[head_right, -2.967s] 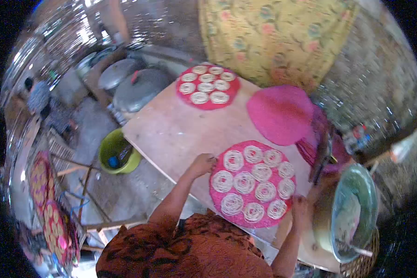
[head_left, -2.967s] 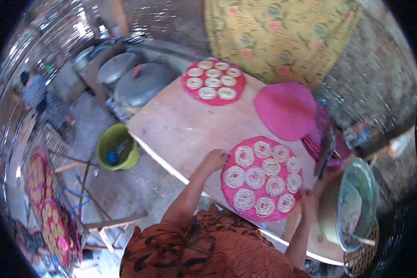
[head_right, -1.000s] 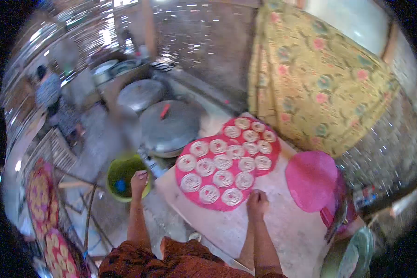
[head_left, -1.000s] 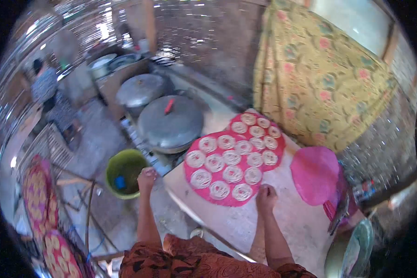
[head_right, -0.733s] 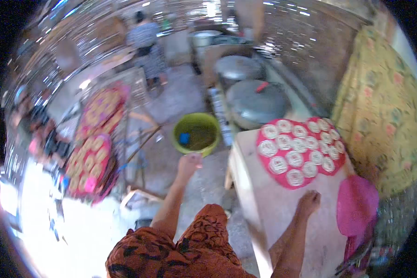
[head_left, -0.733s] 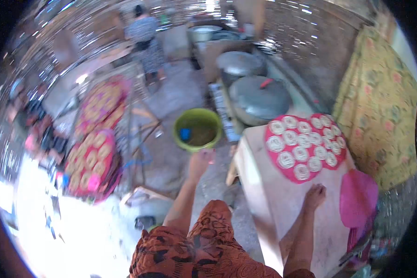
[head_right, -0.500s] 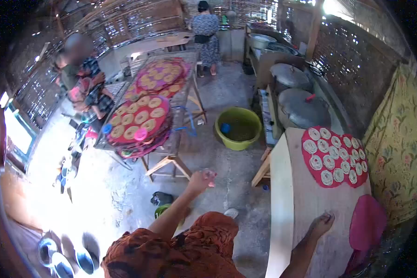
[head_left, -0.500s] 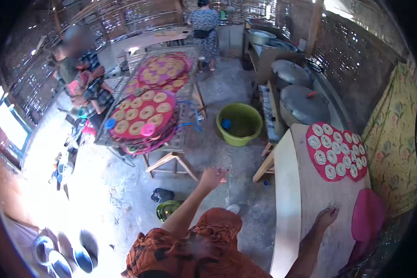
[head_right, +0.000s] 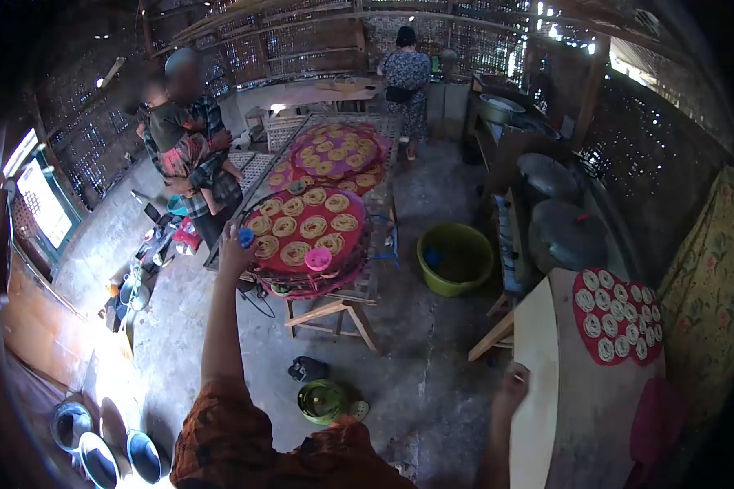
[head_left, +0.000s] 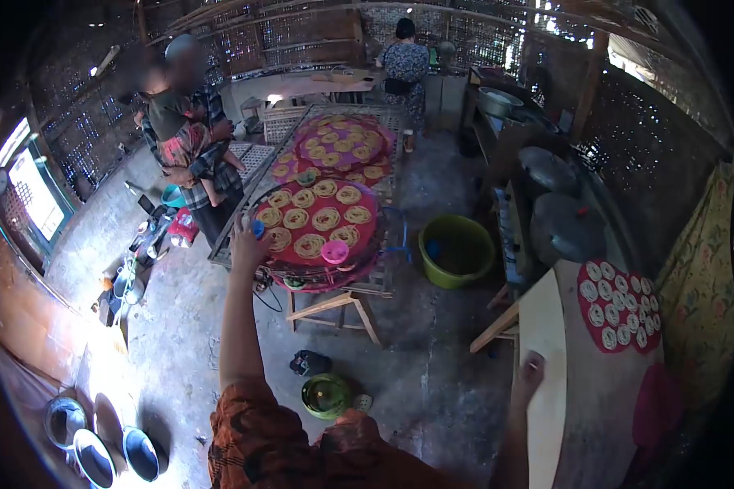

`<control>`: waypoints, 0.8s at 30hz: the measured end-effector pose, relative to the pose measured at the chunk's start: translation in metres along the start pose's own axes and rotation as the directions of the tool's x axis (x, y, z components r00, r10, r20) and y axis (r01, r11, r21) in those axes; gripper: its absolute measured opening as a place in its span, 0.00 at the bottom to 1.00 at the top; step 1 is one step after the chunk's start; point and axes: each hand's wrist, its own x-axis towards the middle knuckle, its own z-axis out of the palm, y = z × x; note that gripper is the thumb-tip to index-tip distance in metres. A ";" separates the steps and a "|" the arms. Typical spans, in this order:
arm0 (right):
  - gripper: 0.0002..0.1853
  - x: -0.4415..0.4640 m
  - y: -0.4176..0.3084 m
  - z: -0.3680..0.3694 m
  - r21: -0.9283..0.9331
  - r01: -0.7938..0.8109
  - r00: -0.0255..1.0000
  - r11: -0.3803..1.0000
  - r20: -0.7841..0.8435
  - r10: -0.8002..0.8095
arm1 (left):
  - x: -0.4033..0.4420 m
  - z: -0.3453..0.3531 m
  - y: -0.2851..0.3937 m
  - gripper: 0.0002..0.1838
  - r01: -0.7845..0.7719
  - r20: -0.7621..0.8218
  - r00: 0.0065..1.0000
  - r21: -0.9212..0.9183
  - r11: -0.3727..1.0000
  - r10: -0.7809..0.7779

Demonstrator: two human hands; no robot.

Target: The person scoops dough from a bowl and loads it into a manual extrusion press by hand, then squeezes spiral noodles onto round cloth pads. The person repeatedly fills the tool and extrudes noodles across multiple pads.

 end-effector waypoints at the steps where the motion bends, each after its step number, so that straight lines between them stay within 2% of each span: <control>1: 0.15 -0.001 -0.033 0.043 0.045 -0.108 0.978 0.993 0.182 0.098 | 0.008 0.012 -0.017 0.43 -0.047 0.049 0.998 0.120 0.992 0.041; 2: 0.14 0.004 -0.080 0.091 0.072 -0.044 0.947 0.996 0.322 0.018 | 0.012 0.022 -0.030 0.43 -0.042 0.059 0.998 0.127 0.991 0.035; 3: 0.13 0.005 -0.099 0.141 0.187 -0.031 0.914 0.982 0.403 -0.048 | 0.017 0.030 -0.039 0.44 -0.022 0.136 0.991 0.145 0.989 0.002; 4: 0.13 0.007 -0.125 0.182 0.096 -0.249 0.784 0.964 0.604 0.142 | 0.024 0.036 -0.046 0.45 -0.005 0.205 0.978 0.162 0.987 -0.029; 5: 0.16 0.014 -0.156 0.225 0.160 -0.065 0.782 0.985 0.621 -0.049 | 0.029 0.036 -0.049 0.43 0.084 0.284 0.953 0.089 0.992 -0.106; 6: 0.18 0.022 -0.183 0.267 0.227 0.123 0.744 0.966 0.623 -0.241 | 0.033 0.051 -0.070 0.40 0.027 0.299 0.954 0.008 1.000 -0.028; 7: 0.21 0.029 -0.202 0.305 0.226 0.236 0.720 0.945 0.613 -0.326 | 0.034 0.069 -0.091 0.36 -0.025 0.311 0.949 -0.077 0.997 0.048; 8: 0.24 0.034 -0.213 0.336 0.222 0.346 0.683 0.911 0.606 -0.407 | 0.034 0.069 -0.097 0.36 -0.020 0.306 0.951 -0.083 0.996 0.044; 9: 0.24 0.037 -0.218 0.359 0.221 0.358 0.677 0.907 0.608 -0.415 | 0.036 0.061 -0.098 0.33 0.030 0.312 0.949 -0.207 0.978 0.036; 10: 0.27 0.041 -0.221 0.379 0.189 0.485 0.597 0.853 0.642 -0.482 | 0.043 0.052 -0.094 0.29 0.079 0.317 0.948 -0.327 0.942 0.031; 11: 0.29 0.046 -0.223 0.394 0.163 0.601 0.509 0.782 0.677 -0.532 | 0.054 0.043 -0.088 0.29 0.081 0.310 0.950 -0.333 0.939 0.028; 12: 0.29 0.048 -0.222 0.405 0.164 0.608 0.506 0.777 0.674 -0.538 | 0.066 0.033 -0.080 0.27 0.115 0.179 0.983 -0.405 0.907 -0.045; 13: 0.29 0.045 -0.217 0.411 0.127 0.640 0.458 0.758 0.729 -0.508 | 0.076 0.028 -0.071 0.24 0.136 0.055 0.991 -0.478 0.868 -0.125; 15: 0.27 0.041 -0.214 0.417 0.084 0.674 0.376 0.734 0.816 -0.439 | 0.123 0.029 -0.045 0.24 0.023 0.191 0.978 -0.511 0.860 0.087; 16: 0.27 0.040 -0.214 0.420 0.080 0.675 0.373 0.734 0.821 -0.433 | 0.145 0.055 -0.038 0.24 -0.051 0.198 0.963 -0.538 0.842 0.185; 17: 0.25 0.039 -0.214 0.423 0.175 0.583 0.392 0.793 0.794 -0.464 | 0.166 0.090 -0.031 0.25 -0.128 0.198 0.938 -0.566 0.815 0.285; 18: 0.24 0.038 -0.213 0.425 0.270 0.483 0.418 0.833 0.764 -0.491 | 0.184 0.114 -0.018 0.26 -0.210 0.173 0.925 -0.507 0.836 0.337; 19: 0.21 0.033 -0.205 0.433 0.301 0.217 0.515 0.929 0.773 -0.371 | 0.196 0.136 -0.009 0.26 -0.293 0.150 0.907 -0.446 0.846 0.393; 20: 0.21 0.034 -0.203 0.433 0.293 0.220 0.522 0.931 0.771 -0.366 | 0.203 0.159 -0.011 0.26 -0.296 0.148 0.905 -0.455 0.840 0.399; 21: 0.19 0.036 -0.202 0.432 0.344 -0.127 0.645 0.930 0.741 -0.186 | 0.209 0.179 -0.009 0.26 -0.309 0.157 0.903 -0.413 0.857 0.401; 22: 0.18 0.041 -0.202 0.429 0.406 -0.442 0.699 0.799 0.715 0.023 | 0.215 0.197 -0.006 0.26 -0.325 0.163 0.899 -0.373 0.869 0.406; 23: 0.18 0.054 -0.211 0.416 0.404 -0.541 0.686 0.737 0.719 0.110 | 0.216 0.196 -0.005 0.26 -0.341 0.198 0.880 -0.367 0.865 0.431; 24: 0.18 0.065 -0.211 0.404 0.411 -0.533 0.707 0.740 0.697 0.121 | 0.219 0.196 -0.003 0.25 -0.322 0.235 0.870 -0.394 0.861 0.434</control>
